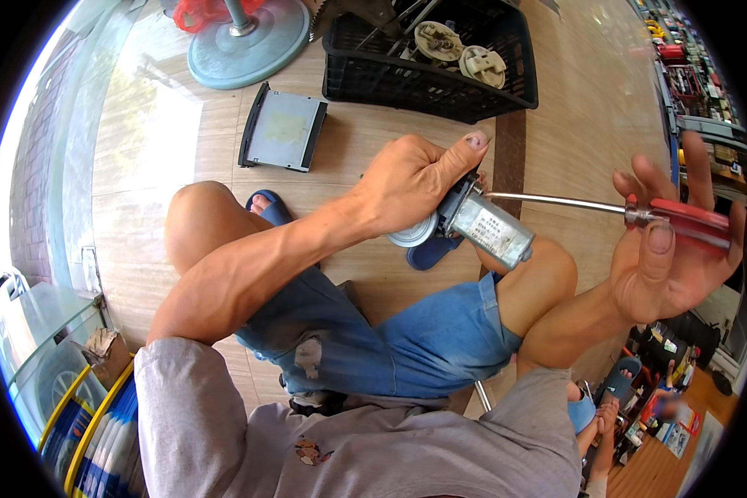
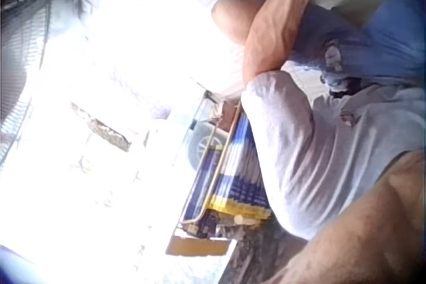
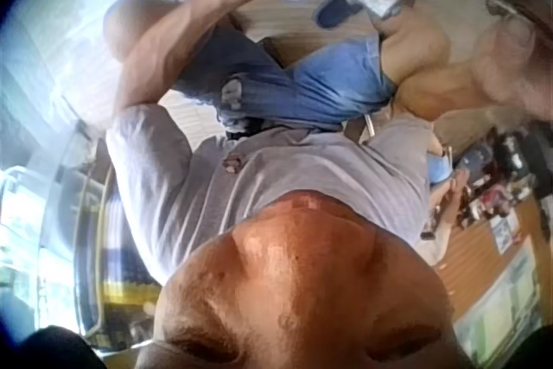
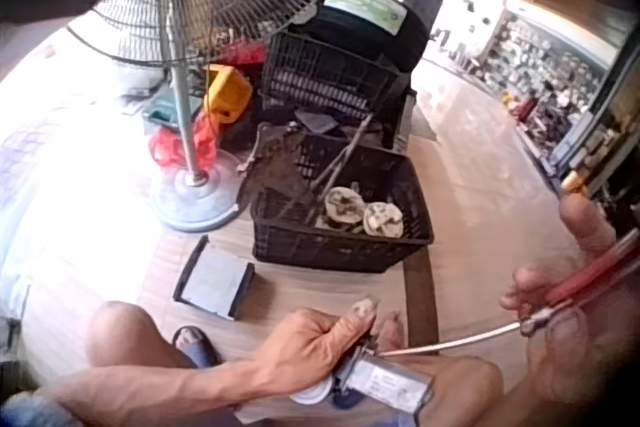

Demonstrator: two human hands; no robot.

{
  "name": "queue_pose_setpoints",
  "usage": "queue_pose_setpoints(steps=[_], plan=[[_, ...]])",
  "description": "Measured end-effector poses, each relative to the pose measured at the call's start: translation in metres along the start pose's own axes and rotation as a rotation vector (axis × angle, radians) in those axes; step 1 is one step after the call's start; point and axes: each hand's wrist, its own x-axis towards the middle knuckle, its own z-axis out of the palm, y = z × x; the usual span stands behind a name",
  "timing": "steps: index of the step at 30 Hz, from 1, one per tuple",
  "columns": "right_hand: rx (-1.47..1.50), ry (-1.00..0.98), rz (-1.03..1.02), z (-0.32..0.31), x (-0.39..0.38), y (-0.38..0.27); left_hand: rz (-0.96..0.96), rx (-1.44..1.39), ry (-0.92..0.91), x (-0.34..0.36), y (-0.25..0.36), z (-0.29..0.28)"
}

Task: The person disassembles a car power window motor by removing screws with a screwdriver and then separating the motor from the gear assembly by hand.

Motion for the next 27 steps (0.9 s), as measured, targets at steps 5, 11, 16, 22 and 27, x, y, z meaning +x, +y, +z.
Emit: queue_pose_setpoints(steps=[5, 11, 16, 22, 27], plan=[[-0.082, 0.081, -0.108, 0.001, -0.01, 0.007, -0.157, -0.354, 0.154, 0.005, 0.018, 0.004], [-0.121, 0.082, -0.148, -0.005, -0.015, 0.006, -0.054, -0.234, 0.092, 0.008, 0.014, -0.012], [-0.214, 0.124, -0.2, 0.004, -0.012, 0.003, -0.029, -0.131, 0.102, 0.008, 0.011, -0.012], [-0.378, 0.31, -0.209, 0.007, -0.012, 0.014, -0.009, -0.196, 0.096, 0.01, 0.009, -0.01], [0.108, 0.392, -0.081, 0.03, -0.006, 0.007, -0.042, -0.352, 0.158, 0.012, 0.008, -0.011]])
